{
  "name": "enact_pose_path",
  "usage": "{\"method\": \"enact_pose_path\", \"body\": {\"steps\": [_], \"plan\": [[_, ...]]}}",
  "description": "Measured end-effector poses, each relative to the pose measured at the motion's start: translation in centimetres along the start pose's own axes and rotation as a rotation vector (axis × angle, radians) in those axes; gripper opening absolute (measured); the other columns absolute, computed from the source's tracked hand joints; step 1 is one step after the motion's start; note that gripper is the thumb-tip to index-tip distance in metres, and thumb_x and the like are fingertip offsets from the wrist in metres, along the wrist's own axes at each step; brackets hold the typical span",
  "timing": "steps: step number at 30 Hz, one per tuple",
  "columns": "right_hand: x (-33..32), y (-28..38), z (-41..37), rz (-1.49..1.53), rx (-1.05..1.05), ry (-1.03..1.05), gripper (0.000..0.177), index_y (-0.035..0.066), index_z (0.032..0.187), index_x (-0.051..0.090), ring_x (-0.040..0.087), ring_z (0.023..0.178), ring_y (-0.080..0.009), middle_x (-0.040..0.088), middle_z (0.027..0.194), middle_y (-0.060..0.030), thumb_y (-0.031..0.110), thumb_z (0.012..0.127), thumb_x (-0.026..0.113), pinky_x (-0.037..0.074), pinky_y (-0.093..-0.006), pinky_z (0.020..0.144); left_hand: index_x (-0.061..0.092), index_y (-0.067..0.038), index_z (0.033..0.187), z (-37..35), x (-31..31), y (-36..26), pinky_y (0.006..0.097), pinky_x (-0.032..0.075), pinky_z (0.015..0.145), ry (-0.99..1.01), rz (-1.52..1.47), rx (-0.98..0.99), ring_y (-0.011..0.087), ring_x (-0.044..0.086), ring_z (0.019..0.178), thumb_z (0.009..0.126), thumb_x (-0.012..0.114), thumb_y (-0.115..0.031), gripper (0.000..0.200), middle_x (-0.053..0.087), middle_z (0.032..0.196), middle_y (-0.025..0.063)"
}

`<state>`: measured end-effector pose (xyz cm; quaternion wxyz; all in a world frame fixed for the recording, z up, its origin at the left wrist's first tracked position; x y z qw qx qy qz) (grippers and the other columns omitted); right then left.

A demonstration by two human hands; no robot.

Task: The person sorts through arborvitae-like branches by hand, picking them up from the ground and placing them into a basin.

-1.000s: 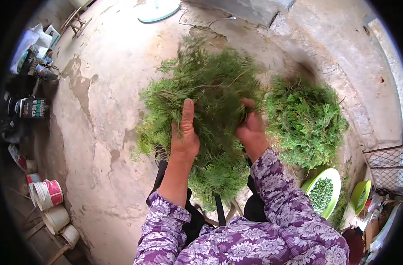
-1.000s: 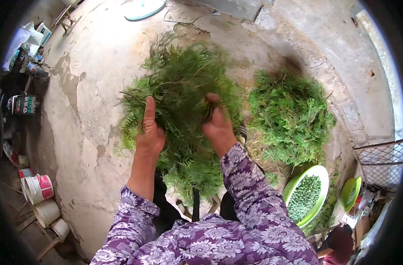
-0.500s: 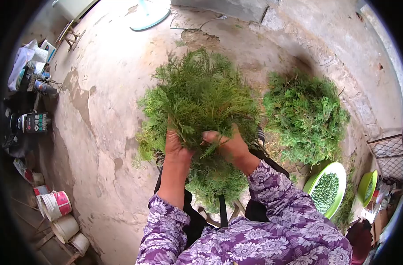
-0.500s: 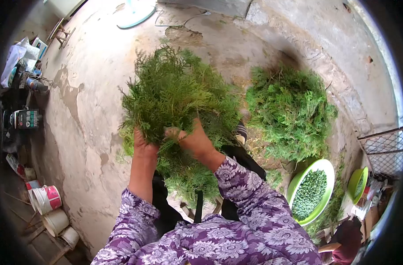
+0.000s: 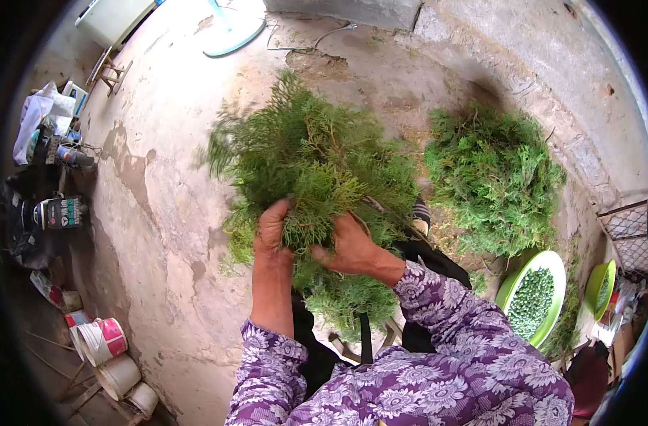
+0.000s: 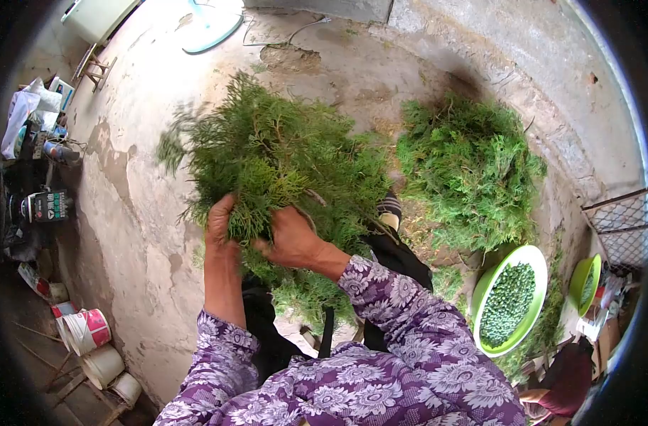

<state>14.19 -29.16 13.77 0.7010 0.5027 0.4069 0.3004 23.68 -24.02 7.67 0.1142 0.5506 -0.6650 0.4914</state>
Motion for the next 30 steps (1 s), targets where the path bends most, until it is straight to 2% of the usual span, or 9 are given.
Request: {"method": "enact_pose_path", "body": {"steps": [8, 13, 15, 17, 22, 23, 25, 29, 30], "plan": [[1.0, 0.8, 0.6, 0.065, 0.005, 0.138, 0.041, 0.0, 0.099, 0.053, 0.054, 0.081, -0.0362, 0.056, 0.093, -0.0216, 0.026, 0.069, 0.062, 0.043, -0.0388, 0.073, 0.059, -0.001, 0.087, 0.1, -3.4, -2.9, 0.0347, 0.052, 0.06, -0.124, -0.153, 0.192, 0.0228, 0.061, 0.066, 0.073, 0.053, -0.007, 0.016, 0.061, 0.08, 0.0112], [0.4, -0.4, 0.4, 0.096, 0.268, 0.336, 0.063, -0.004, 0.119, 0.043, 0.053, 0.098, -0.0272, 0.049, 0.115, -0.0214, 0.034, 0.073, 0.062, 0.043, -0.0356, 0.08, 0.058, -0.002, 0.088, -1.7, -5.9, -6.4, 0.0344, 0.052, 0.056, -0.373, 0.035, 0.471, 0.0224, 0.06, 0.065, 0.073, 0.056, -0.009, 0.017, 0.061, 0.08, 0.0092], [-1.1, -0.1, 1.2, 0.282, 0.126, 0.366, 0.06, -0.004, 0.121, 0.041, 0.056, 0.094, -0.0219, 0.052, 0.113, -0.0173, 0.035, 0.078, 0.058, 0.047, -0.03, 0.078, 0.059, -0.002, 0.089, -2.8, -5.7, -7.2, 0.0344, 0.052, 0.056, -0.451, 0.089, 0.537, 0.0227, 0.061, 0.065, 0.072, 0.057, -0.009, 0.018, 0.061, 0.081, 0.0094], [-3.3, -0.6, 1.6, 0.569, 0.396, 0.317, 0.056, -0.002, 0.121, 0.042, 0.058, 0.088, -0.0184, 0.055, 0.107, -0.0134, 0.031, 0.079, 0.059, 0.047, -0.026, 0.074, 0.059, -0.002, 0.09, -3.5, -6.0, -7.6, 0.0343, 0.052, 0.057, -0.525, 0.144, 0.6, 0.0229, 0.061, 0.066, 0.072, 0.058, -0.008, 0.02, 0.061, 0.082, 0.0096], [-7.5, -4.1, 2.8, 0.681, 0.465, -0.098, 0.06, -0.003, 0.125, 0.036, 0.058, 0.089, -0.0171, 0.055, 0.106, -0.0144, 0.027, 0.079, 0.06, 0.046, -0.0254, 0.077, 0.048, 0.0, 0.115, -2.3, -9.5, -6.6, 0.0437, 0.045, 0.079, -0.7, 0.289, 0.621, 0.0265, 0.051, 0.099, 0.074, 0.063, -0.014, 0.045, 0.05, 0.113, 0.012], [-8.2, -4.6, 2.8, 0.628, 0.461, -0.168, 0.063, -0.002, 0.128, 0.031, 0.057, 0.093, -0.0195, 0.052, 0.112, -0.0175, 0.025, 0.079, 0.06, 0.046, -0.0276, 0.079, 0.048, 0.0, 0.115, -2.5, -10.1, -6.2, 0.0437, 0.045, 0.079, -0.698, 0.292, 0.62, 0.0265, 0.051, 0.099, 0.074, 0.063, -0.014, 0.045, 0.05, 0.113, 0.012], [-7.2, -3.8, 3.1, 0.478, 0.408, -0.159, 0.068, -0.003, 0.129, 0.028, 0.053, 0.1, -0.0217, 0.049, 0.116, -0.0191, 0.025, 0.077, 0.063, 0.043, -0.0293, 0.084, 0.039, -0.004, 0.124, -2.6, -6.3, -5.8, 0.0309, 0.038, 0.093, -0.494, 1.133, 0.541, 0.0217, 0.043, 0.11, 0.084, 0.051, -0.009, 0.043, 0.038, 0.128, 0.0119], [-5.6, -4.3, 3.0, 0.305, 0.429, -0.097, 0.081, -0.003, 0.132, 0.02, 0.041, 0.114, -0.0259, 0.038, 0.126, -0.0222, 0.023, 0.072, 0.069, 0.034, -0.0329, 0.094, 0.038, -0.005, 0.124, -2.7, -2.8, -3.7, 0.0346, 0.043, 0.081, -0.29, 0.439, 0.486, 0.019, 0.048, 0.098, 0.083, 0.055, -0.024, 0.048, 0.048, 0.116, 0.0071], [-5.4, -4.6, 3.1, 0.333, 0.409, -0.113, 0.08, -0.003, 0.131, 0.022, 0.043, 0.112, -0.0239, 0.041, 0.124, -0.0209, 0.021, 0.071, 0.07, 0.035, -0.0319, 0.093, 0.044, -0.004, 0.121, -2.6, -1.1, -4.3, 0.0313, 0.036, 0.091, -0.233, 0.944, 0.661, 0.0237, 0.047, 0.106, 0.085, 0.05, -0.014, 0.038, 0.048, 0.118, 0.0136]]}}
Point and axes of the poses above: each hand's wrist, its own z-axis towards the middle knuckle, its own x-axis out of the palm, y = z × x, the point moved 7 cm from there along z, towards the middle knuckle
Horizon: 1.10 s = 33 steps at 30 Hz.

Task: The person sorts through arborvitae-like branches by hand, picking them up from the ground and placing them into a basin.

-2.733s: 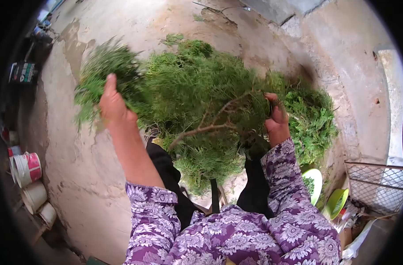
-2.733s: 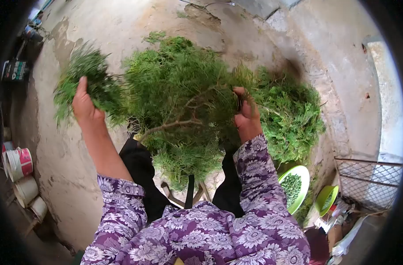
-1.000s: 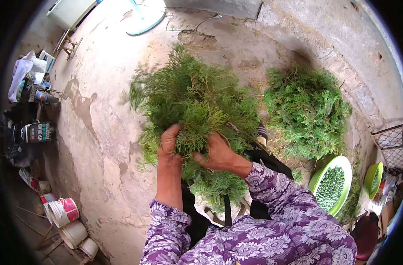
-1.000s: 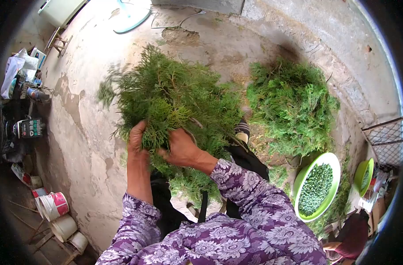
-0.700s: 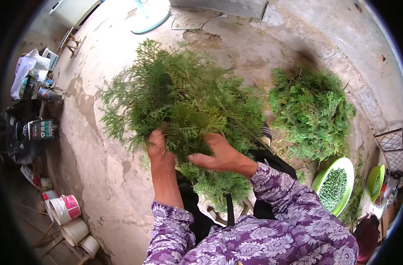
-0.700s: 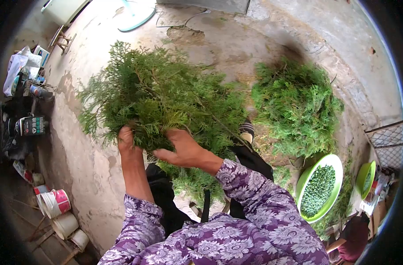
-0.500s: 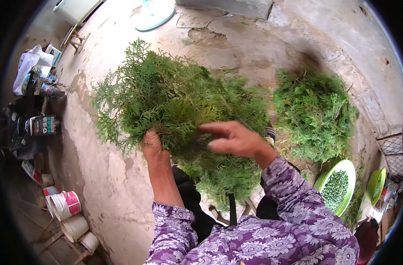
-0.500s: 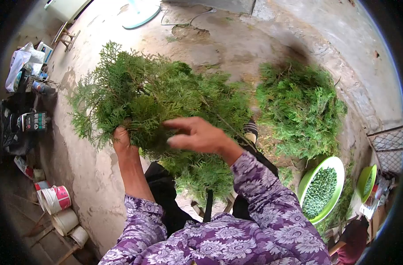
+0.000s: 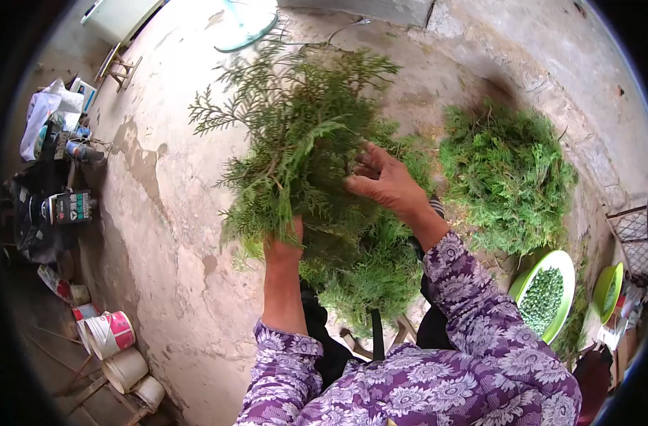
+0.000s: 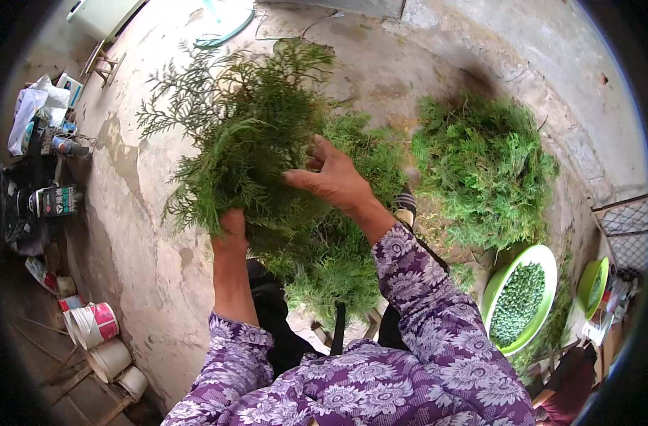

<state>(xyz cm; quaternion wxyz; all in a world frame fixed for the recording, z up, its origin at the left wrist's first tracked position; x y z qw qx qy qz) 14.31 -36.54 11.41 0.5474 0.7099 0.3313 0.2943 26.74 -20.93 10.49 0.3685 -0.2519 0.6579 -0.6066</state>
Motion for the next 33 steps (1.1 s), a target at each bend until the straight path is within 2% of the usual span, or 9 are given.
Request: {"method": "enact_pose_path", "body": {"steps": [4, 7, 10, 12, 15, 25, 31, 32, 33], "plan": [[1.2, -0.2, 0.0, 0.03, -0.048, 0.096, 0.07, -0.004, 0.125, 0.031, 0.047, 0.106, -0.0211, 0.045, 0.119, -0.0177, 0.019, 0.072, 0.069, 0.039, -0.0303, 0.089, 0.047, -0.005, 0.118, -0.5, 0.8, 1.6, 0.0317, 0.037, 0.091, 0.01, -0.063, -0.24, 0.0229, 0.048, 0.104, 0.085, 0.05, -0.013, 0.035, 0.052, 0.113, 0.0143], [0.6, -0.6, -0.3, 0.012, 0.007, 0.026, 0.052, -0.003, 0.115, 0.042, 0.051, 0.097, -0.0165, 0.053, 0.108, -0.0117, 0.016, 0.074, 0.067, 0.042, -0.0284, 0.083, 0.047, -0.006, 0.118, -0.9, 1.1, -0.1, 0.0342, 0.036, 0.091, 0.069, 0.17, 0.081, 0.0218, 0.048, 0.104, 0.085, 0.049, -0.015, 0.034, 0.05, 0.116, 0.0134], [0.4, -0.7, -0.3, -0.243, 0.029, 0.059, 0.037, -0.003, 0.105, 0.05, 0.053, 0.086, -0.0125, 0.057, 0.097, -0.0068, 0.015, 0.076, 0.063, 0.043, -0.026, 0.075, 0.051, -0.006, 0.115, -1.8, 0.3, 2.1, 0.0354, 0.035, 0.092, -0.115, -0.466, -0.405, 0.0209, 0.049, 0.103, 0.085, 0.05, -0.017, 0.032, 0.051, 0.116, 0.0119], [0.9, 0.5, -0.5, 0.155, -0.139, 0.022, 0.026, -0.002, 0.098, 0.053, 0.052, 0.078, -0.0105, 0.058, 0.087, -0.0034, 0.012, 0.077, 0.059, 0.043, -0.0239, 0.069, 0.051, -0.004, 0.114, -1.1, -0.9, 0.7, 0.0345, 0.035, 0.093, 0.034, 0.006, 0.042, 0.0199, 0.05, 0.101, 0.085, 0.05, -0.015, 0.032, 0.05, 0.117, 0.0111], [-0.7, 0.1, -0.5, -0.012, -0.035, -0.023, 0.024, -0.002, 0.098, 0.054, 0.051, 0.074, -0.01, 0.058, 0.085, -0.0027, 0.006, 0.075, 0.056, 0.042, -0.0229, 0.065, 0.049, -0.001, 0.115, -0.5, -1.6, 6.1, 0.0338, 0.036, 0.092, 0.016, -0.484, -0.383, 0.0206, 0.05, 0.103, 0.083, 0.05, -0.017, 0.036, 0.05, 0.116, 0.0116], [-5.0, 2.1, -0.8, -0.014, -0.257, -0.234, 0.021, -0.001, 0.096, 0.053, 0.05, 0.071, -0.0092, 0.058, 0.082, -0.0031, 0.002, 0.074, 0.054, 0.04, -0.0223, 0.064, 0.052, -0.005, 0.11, -0.2, -6.3, 1.5, 0.0352, 0.048, 0.075, -0.322, -0.658, -0.407, 0.021, 0.056, 0.092, 0.081, 0.058, -0.027, 0.037, 0.057, 0.105, 0.0077], [-4.6, 2.6, -1.0, -0.06, -0.266, -0.263, 0.022, -0.001, 0.098, 0.052, 0.051, 0.078, -0.0106, 0.057, 0.087, -0.0045, 0.005, 0.077, 0.052, 0.04, -0.025, 0.068, 0.049, 0.0, 0.112, 0.1, -5.9, 2.9, 0.0353, 0.044, 0.083, -0.26, -0.865, -0.081, 0.0213, 0.052, 0.096, 0.083, 0.05, -0.015, 0.032, 0.053, 0.109, 0.0107], [-4.2, 2.9, -1.2, -0.153, -0.248, -0.28, 0.022, -0.002, 0.099, 0.052, 0.052, 0.081, -0.0119, 0.058, 0.089, -0.0053, 0.006, 0.078, 0.051, 0.041, -0.0263, 0.071, 0.044, 0.0, 0.115, 0.5, -6.7, 8.6, 0.0347, 0.043, 0.086, -0.118, -0.132, 0.127, 0.0214, 0.05, 0.099, 0.087, 0.046, -0.027, 0.039, 0.051, 0.111, 0.0115], [-4.1, 3.4, -1.2, -0.256, -0.357, -0.273, 0.024, -0.002, 0.099, 0.051, 0.053, 0.082, -0.0152, 0.058, 0.089, -0.0082, 0.006, 0.077, 0.05, 0.041, -0.0283, 0.072, 0.044, 0.0, 0.115, 3.1, -7.7, 7.4, 0.0347, 0.043, 0.086, -0.132, -0.119, 0.19, 0.0214, 0.05, 0.099, 0.087, 0.046, -0.027, 0.039, 0.051, 0.111, 0.0115]]}}
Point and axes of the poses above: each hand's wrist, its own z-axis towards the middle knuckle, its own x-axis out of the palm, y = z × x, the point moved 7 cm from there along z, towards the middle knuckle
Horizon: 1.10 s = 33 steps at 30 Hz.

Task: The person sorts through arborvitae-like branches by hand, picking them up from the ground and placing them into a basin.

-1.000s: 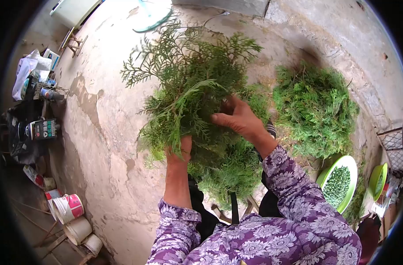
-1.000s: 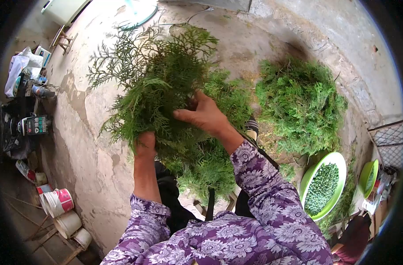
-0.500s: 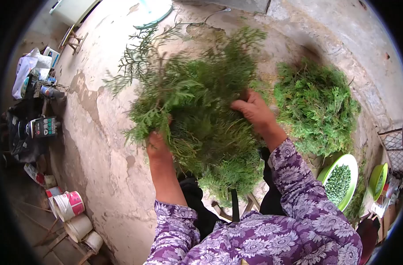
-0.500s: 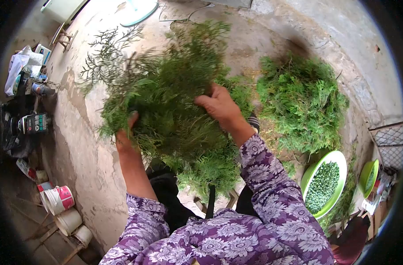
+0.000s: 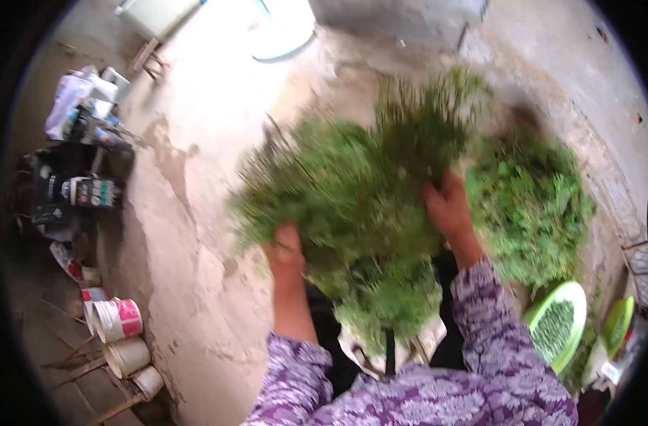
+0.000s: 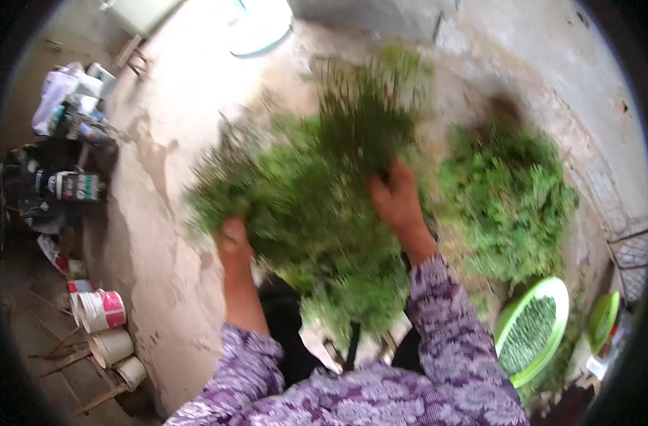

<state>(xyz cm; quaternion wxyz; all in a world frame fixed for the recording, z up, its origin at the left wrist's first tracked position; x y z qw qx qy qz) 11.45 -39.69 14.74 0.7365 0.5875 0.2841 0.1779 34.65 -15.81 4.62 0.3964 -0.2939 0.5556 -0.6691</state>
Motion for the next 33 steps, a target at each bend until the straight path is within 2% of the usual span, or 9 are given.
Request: {"method": "enact_pose_path", "body": {"steps": [3, 7, 12, 17, 20, 25, 29, 31, 33], "plan": [[1.1, 0.4, -0.3, -0.355, -0.092, -0.008, 0.026, -0.003, 0.094, 0.052, 0.056, 0.075, -0.0311, 0.057, 0.084, -0.0211, 0.007, 0.07, 0.051, 0.044, -0.0351, 0.065, 0.043, -0.001, 0.117, -2.4, 3.2, -2.2, 0.0353, 0.039, 0.089, 0.012, 0.079, 0.072, 0.022, 0.048, 0.102, 0.087, 0.044, -0.028, 0.04, 0.05, 0.113, 0.0115], [4.8, 2.0, -2.0, -0.203, -0.074, 0.064, 0.021, 0.001, 0.088, 0.056, 0.055, 0.068, -0.0371, 0.056, 0.074, -0.0208, 0.007, 0.068, 0.052, 0.045, -0.0386, 0.059, 0.042, -0.003, 0.119, -3.5, 6.7, -3.6, 0.036, 0.035, 0.093, 0.044, 0.162, 0.054, 0.0228, 0.045, 0.106, 0.088, 0.04, -0.03, 0.041, 0.048, 0.116, 0.0116], [7.4, 3.5, -3.3, -0.212, -0.208, 0.132, 0.021, 0.006, 0.087, 0.058, 0.052, 0.061, -0.0377, 0.054, 0.069, -0.0181, 0.008, 0.065, 0.056, 0.043, -0.0423, 0.052, 0.041, -0.004, 0.121, -4.9, 8.9, -3.8, 0.0368, 0.031, 0.096, 0.083, 0.253, -0.095, 0.0236, 0.043, 0.111, 0.089, 0.037, -0.031, 0.042, 0.047, 0.12, 0.0116], [7.6, 2.5, -3.6, -0.374, -0.248, 0.243, 0.02, 0.007, 0.083, 0.058, 0.053, 0.061, -0.0357, 0.055, 0.067, -0.0143, 0.012, 0.063, 0.059, 0.04, -0.0435, 0.051, 0.048, -0.001, 0.114, -5.6, 11.2, -2.9, 0.0301, 0.039, 0.086, 0.09, -0.356, -0.528, 0.0158, 0.049, 0.099, 0.08, 0.058, -0.019, 0.04, 0.052, 0.112, 0.0069], [6.5, 2.6, -3.0, -0.325, -0.279, 0.207, 0.022, 0.005, 0.086, 0.054, 0.053, 0.061, -0.0365, 0.054, 0.067, -0.0164, 0.01, 0.065, 0.06, 0.042, -0.0388, 0.05, 0.051, -0.001, 0.111, -5.6, 13.8, -8.4, 0.029, 0.039, 0.085, 0.237, -0.509, -0.652, 0.0151, 0.05, 0.096, 0.077, 0.063, -0.016, 0.039, 0.054, 0.107, 0.0054], [7.3, 0.7, -4.9, -0.457, -0.209, 0.107, 0.023, 0.007, 0.081, 0.054, 0.051, 0.082, -0.0311, 0.055, 0.084, -0.0131, 0.015, 0.061, 0.061, 0.04, -0.0368, 0.066, 0.048, -0.003, 0.111, -4.9, 14.0, -7.8, 0.0303, 0.043, 0.08, 0.236, -0.321, -0.519, 0.0145, 0.052, 0.09, 0.072, 0.067, -0.015, 0.045, 0.055, 0.099, 0.0043], [8.9, -0.1, -5.6, -0.48, -0.212, 0.225, 0.023, 0.006, 0.079, 0.056, 0.046, 0.081, -0.029, 0.049, 0.079, -0.0124, 0.017, 0.059, 0.062, 0.035, -0.0383, 0.071, 0.054, -0.003, 0.104, -3.8, 12.4, -8.0, 0.0308, 0.043, 0.078, 0.137, -0.202, -0.422, 0.015, 0.053, 0.087, 0.071, 0.068, -0.018, 0.039, 0.057, 0.095, 0.0055], [9.0, 2.5, -6.3, -0.598, -0.485, 0.29, 0.023, 0.003, 0.079, 0.055, 0.048, 0.082, -0.0298, 0.049, 0.078, -0.0132, 0.017, 0.062, 0.062, 0.037, -0.0372, 0.07, 0.055, -0.002, 0.103, -3.7, 11.7, -7.8, 0.031, 0.043, 0.078, 0.092, -0.157, -0.434, 0.0151, 0.053, 0.087, 0.072, 0.067, -0.018, 0.037, 0.057, 0.097, 0.0061], [9.0, 2.5, -5.9, -0.476, -0.413, 0.336, 0.024, 0.001, 0.08, 0.055, 0.049, 0.081, -0.0305, 0.05, 0.081, -0.0144, 0.017, 0.063, 0.063, 0.039, -0.0375, 0.068, 0.056, -0.001, 0.101, -3.6, 10.4, -6.2, 0.0312, 0.042, 0.078, 0.048, -0.111, -0.446, 0.0152, 0.053, 0.087, 0.073, 0.066, -0.018, 0.034, 0.057, 0.099, 0.0066]]}}
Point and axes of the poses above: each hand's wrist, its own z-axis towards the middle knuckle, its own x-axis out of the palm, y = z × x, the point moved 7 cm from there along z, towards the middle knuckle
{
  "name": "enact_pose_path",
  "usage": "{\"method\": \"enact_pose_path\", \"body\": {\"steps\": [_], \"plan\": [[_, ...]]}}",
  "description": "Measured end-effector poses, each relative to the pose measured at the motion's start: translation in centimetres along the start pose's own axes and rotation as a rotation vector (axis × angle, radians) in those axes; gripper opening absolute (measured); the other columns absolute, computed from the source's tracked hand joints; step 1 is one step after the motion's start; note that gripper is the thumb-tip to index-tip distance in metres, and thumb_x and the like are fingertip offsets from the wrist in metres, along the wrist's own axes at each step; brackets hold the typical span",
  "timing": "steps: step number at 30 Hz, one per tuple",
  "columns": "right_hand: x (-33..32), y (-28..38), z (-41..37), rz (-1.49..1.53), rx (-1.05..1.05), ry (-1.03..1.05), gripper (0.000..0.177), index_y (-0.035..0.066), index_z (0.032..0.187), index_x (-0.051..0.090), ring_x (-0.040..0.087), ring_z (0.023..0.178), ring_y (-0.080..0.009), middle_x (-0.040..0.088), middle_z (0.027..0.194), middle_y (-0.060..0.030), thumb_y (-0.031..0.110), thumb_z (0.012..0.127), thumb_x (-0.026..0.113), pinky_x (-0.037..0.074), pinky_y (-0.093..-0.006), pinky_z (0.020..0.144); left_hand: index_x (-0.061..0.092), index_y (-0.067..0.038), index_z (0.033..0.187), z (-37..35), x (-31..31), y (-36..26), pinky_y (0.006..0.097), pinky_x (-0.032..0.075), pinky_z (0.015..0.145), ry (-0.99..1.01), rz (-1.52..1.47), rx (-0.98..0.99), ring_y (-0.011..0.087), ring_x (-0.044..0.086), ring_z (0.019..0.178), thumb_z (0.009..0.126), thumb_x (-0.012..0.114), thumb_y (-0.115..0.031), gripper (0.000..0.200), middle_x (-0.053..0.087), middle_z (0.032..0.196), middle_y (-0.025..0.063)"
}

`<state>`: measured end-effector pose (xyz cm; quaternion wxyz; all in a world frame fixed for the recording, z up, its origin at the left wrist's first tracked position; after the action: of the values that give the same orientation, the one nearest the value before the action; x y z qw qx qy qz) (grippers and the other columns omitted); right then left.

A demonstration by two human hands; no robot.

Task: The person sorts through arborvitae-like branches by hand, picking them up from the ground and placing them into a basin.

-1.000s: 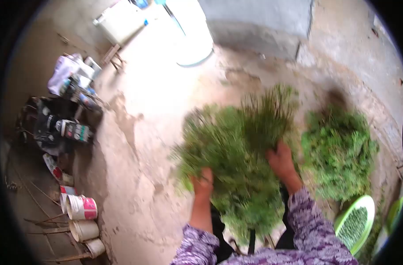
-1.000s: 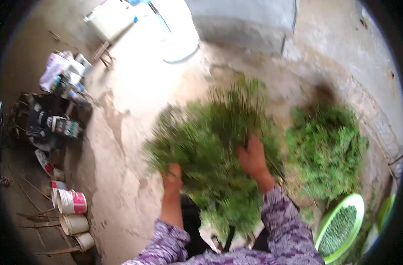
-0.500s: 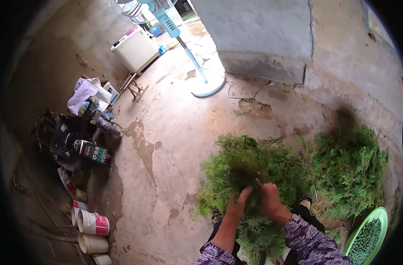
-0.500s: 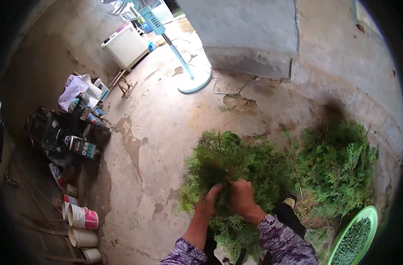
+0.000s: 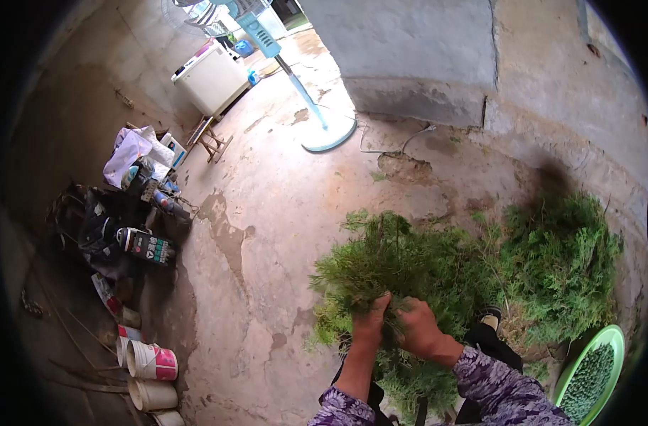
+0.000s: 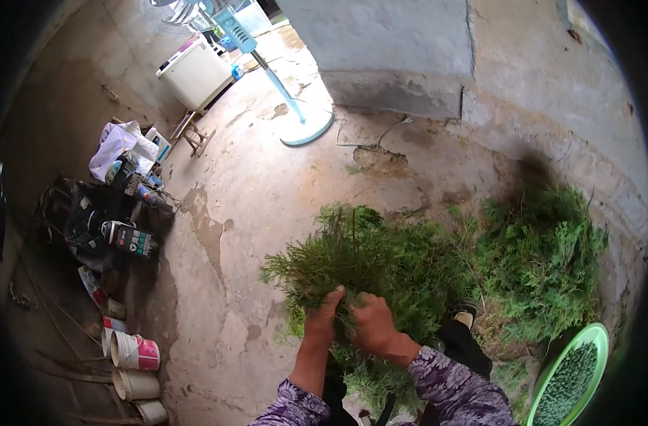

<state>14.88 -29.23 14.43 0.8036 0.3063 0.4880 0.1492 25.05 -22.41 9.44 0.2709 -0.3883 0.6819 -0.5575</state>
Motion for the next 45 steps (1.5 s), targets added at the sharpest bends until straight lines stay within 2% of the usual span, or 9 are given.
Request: {"method": "enact_pose_path", "body": {"steps": [5, 15, 20, 24, 28, 30, 37, 43, 45], "plan": [[-0.3, -1.5, 0.7, 0.225, 0.151, 0.262, 0.032, -0.004, 0.091, 0.055, 0.055, 0.08, -0.0287, 0.055, 0.094, -0.0166, 0.017, 0.068, 0.063, 0.046, -0.0363, 0.068, 0.054, -0.005, 0.108, -2.0, -0.1, -1.8, 0.0349, 0.041, 0.08, -0.017, 1.269, 0.984, 0.023, 0.054, 0.092, 0.079, 0.059, -0.009, 0.03, 0.057, 0.105, 0.0099], [-2.5, -7.9, -1.2, 1.666, 0.862, -0.138, 0.034, 0.001, 0.105, 0.049, 0.058, 0.082, -0.0213, 0.058, 0.096, -0.0107, 0.03, 0.086, 0.049, 0.049, -0.0372, 0.068, 0.047, -0.004, 0.119, -1.6, 1.0, -1.5, 0.0355, 0.037, 0.091, 0.275, 0.355, 0.458, 0.0227, 0.047, 0.108, 0.083, 0.055, -0.024, 0.042, 0.052, 0.116, 0.0083], [-6.9, -17.7, -3.3, 0.006, 0.258, -0.489, 0.028, 0.011, 0.114, 0.045, 0.054, 0.08, -0.0195, 0.054, 0.1, -0.0079, 0.022, 0.088, 0.046, 0.045, -0.038, 0.069, 0.047, -0.004, 0.12, -2.4, 2.7, -1.9, 0.035, 0.031, 0.096, 0.611, -0.037, 0.444, 0.0228, 0.042, 0.115, 0.084, 0.052, -0.019, 0.04, 0.045, 0.124, 0.0097], [-5.4, -21.1, -5.8, 1.308, 0.746, -0.598, 0.038, 0.011, 0.117, 0.039, 0.049, 0.098, -0.0213, 0.044, 0.117, -0.0074, 0.037, 0.09, 0.039, 0.042, -0.034, 0.079, 0.048, -0.005, 0.119, -3.4, 3.1, -3.2, 0.0339, 0.032, 0.095, 0.605, 0.092, 0.44, 0.0233, 0.043, 0.113, 0.086, 0.046, -0.012, 0.035, 0.048, 0.122, 0.0088], [-1.0, -20.2, -5.5, 0.243, 0.649, 0.103, 0.043, 0.012, 0.128, 0.034, 0.046, 0.109, -0.0204, 0.05, 0.116, -0.0032, 0.02, 0.088, 0.046, 0.041, -0.0381, 0.087, 0.049, -0.005, 0.118, -4.1, 4.4, -3.3, 0.0323, 0.035, 0.093, 0.702, -0.056, 0.341, 0.0215, 0.045, 0.109, 0.085, 0.047, -0.011, 0.034, 0.05, 0.119, 0.0077], [5.1, -19.7, -4.4, 2.14, 0.527, 0.118, 0.045, 0.013, 0.13, 0.032, 0.042, 0.114, -0.018, 0.044, 0.125, -0.003, 0.029, 0.089, 0.043, 0.03, -0.0388, 0.099, 0.051, 0.0, 0.113, -3.0, 4.7, -1.5, 0.0308, 0.039, 0.089, 0.687, -0.027, 0.329, 0.0196, 0.05, 0.103, 0.084, 0.049, -0.013, 0.032, 0.052, 0.114, 0.0105], [0.4, -11.2, -5.1, 1.917, 0.385, 0.159, 0.055, 0.01, 0.132, 0.028, 0.034, 0.12, -0.0203, 0.033, 0.134, -0.0034, 0.041, 0.089, 0.038, 0.015, -0.0445, 0.105, 0.054, -0.008, 0.111, -2.9, 2.6, -4.8, 0.0365, 0.032, 0.093, 0.528, 0.13, 0.313, 0.0208, 0.052, 0.098, 0.079, 0.053, -0.013, 0.033, 0.058, 0.104, 0.0042], [0.9, -16.1, -6.6, 0.124, 0.379, 0.309, 0.054, 0.008, 0.128, 0.033, 0.036, 0.118, -0.0253, 0.038, 0.129, -0.0112, 0.043, 0.087, 0.04, 0.024, -0.052, 0.099, 0.055, -0.013, 0.111, -3.2, -0.8, -6.6, 0.0382, 0.031, 0.091, 0.337, 0.376, 0.649, 0.0223, 0.054, 0.097, 0.07, 0.059, -0.011, 0.041, 0.059, 0.103, 0.0044], [-4.9, -10.7, -1.8, 1.549, 0.755, 0.031, 0.051, 0.004, 0.124, 0.038, 0.046, 0.109, -0.0256, 0.047, 0.119, -0.0123, 0.037, 0.086, 0.048, 0.035, -0.0442, 0.094, 0.055, -0.016, 0.111, -3.9, -0.6, -7.7, 0.0376, 0.031, 0.089, 0.234, 0.83, 0.948, 0.0225, 0.053, 0.098, 0.069, 0.06, -0.011, 0.043, 0.059, 0.105, 0.0042]]}}
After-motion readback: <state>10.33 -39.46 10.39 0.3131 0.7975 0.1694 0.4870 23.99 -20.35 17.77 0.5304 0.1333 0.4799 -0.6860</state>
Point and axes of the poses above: each hand's wrist, its own z-axis towards the middle knuckle, its own x-axis out of the palm, y = z × x, the point moved 7 cm from there along z, towards the middle knuckle
